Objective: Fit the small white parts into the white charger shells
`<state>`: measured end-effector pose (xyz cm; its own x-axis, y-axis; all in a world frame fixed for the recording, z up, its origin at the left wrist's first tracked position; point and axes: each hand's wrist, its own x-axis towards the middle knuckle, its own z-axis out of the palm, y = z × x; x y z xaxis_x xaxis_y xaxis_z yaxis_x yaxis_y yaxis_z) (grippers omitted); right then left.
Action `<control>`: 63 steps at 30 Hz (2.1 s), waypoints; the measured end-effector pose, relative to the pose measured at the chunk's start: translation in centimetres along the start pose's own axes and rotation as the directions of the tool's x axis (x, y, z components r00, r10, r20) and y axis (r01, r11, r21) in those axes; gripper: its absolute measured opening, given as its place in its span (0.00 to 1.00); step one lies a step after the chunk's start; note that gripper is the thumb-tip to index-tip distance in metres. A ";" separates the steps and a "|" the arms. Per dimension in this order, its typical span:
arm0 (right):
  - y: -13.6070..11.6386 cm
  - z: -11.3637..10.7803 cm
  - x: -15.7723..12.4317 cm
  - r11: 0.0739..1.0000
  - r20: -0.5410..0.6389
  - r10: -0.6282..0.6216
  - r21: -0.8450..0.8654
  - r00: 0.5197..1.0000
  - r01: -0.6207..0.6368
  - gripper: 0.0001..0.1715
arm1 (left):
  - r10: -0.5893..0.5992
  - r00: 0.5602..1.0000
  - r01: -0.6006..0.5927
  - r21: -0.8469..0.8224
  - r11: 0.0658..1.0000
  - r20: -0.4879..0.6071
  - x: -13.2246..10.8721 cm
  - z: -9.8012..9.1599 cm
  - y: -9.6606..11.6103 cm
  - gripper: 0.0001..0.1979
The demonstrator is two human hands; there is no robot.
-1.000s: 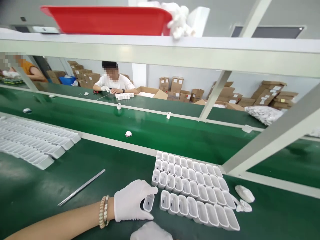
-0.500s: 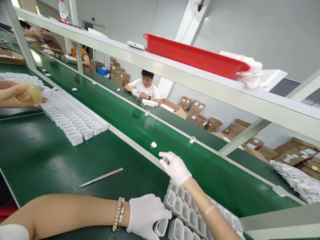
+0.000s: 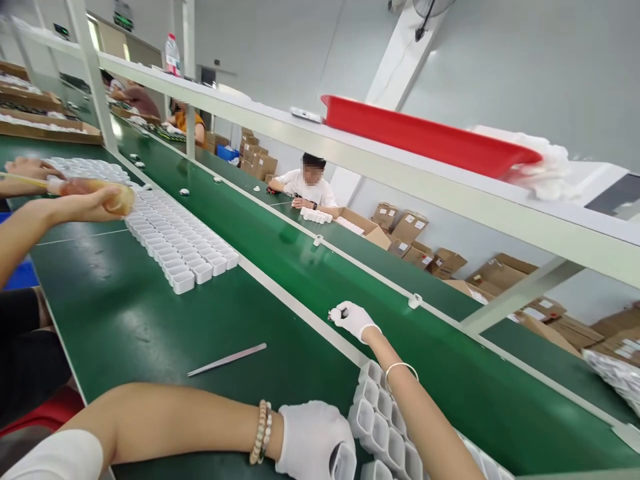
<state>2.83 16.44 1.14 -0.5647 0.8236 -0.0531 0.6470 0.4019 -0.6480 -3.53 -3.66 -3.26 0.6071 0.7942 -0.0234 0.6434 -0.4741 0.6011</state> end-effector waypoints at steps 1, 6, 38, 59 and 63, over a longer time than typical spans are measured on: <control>0.1 -0.4 -0.8 0.999 0.011 0.010 0.032 1.000 -0.011 0.13 | 0.000 1.000 0.000 -0.044 0.999 -0.002 -0.4 -0.4 0.2 0.18; -0.9 -3.2 -10.3 0.982 -0.024 0.034 0.189 0.999 -0.029 0.16 | 0.000 1.000 -0.003 -0.214 0.977 -0.013 -1.6 -2.2 0.3 0.16; -2.8 0.7 -27.4 0.975 0.024 0.155 0.159 0.988 -0.157 0.14 | 0.127 0.977 -0.130 -0.005 0.992 -0.172 -2.4 -2.9 1.2 0.14; -3.0 1.1 -27.6 0.928 -0.044 0.338 0.181 0.940 -0.325 0.23 | 0.077 0.983 -0.073 0.033 0.997 -0.169 -2.4 -2.9 1.5 0.15; -2.9 1.2 -27.5 0.938 -0.059 0.307 0.188 0.950 -0.292 0.22 | 0.085 0.984 -0.078 0.050 0.996 -0.158 -2.4 -2.9 1.4 0.16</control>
<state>15.83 -7.89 3.57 -0.3078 0.9291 -0.2050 0.6749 0.0613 -0.7353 -5.42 -5.12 0.02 0.5781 0.8012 0.1545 0.6167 -0.5531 0.5602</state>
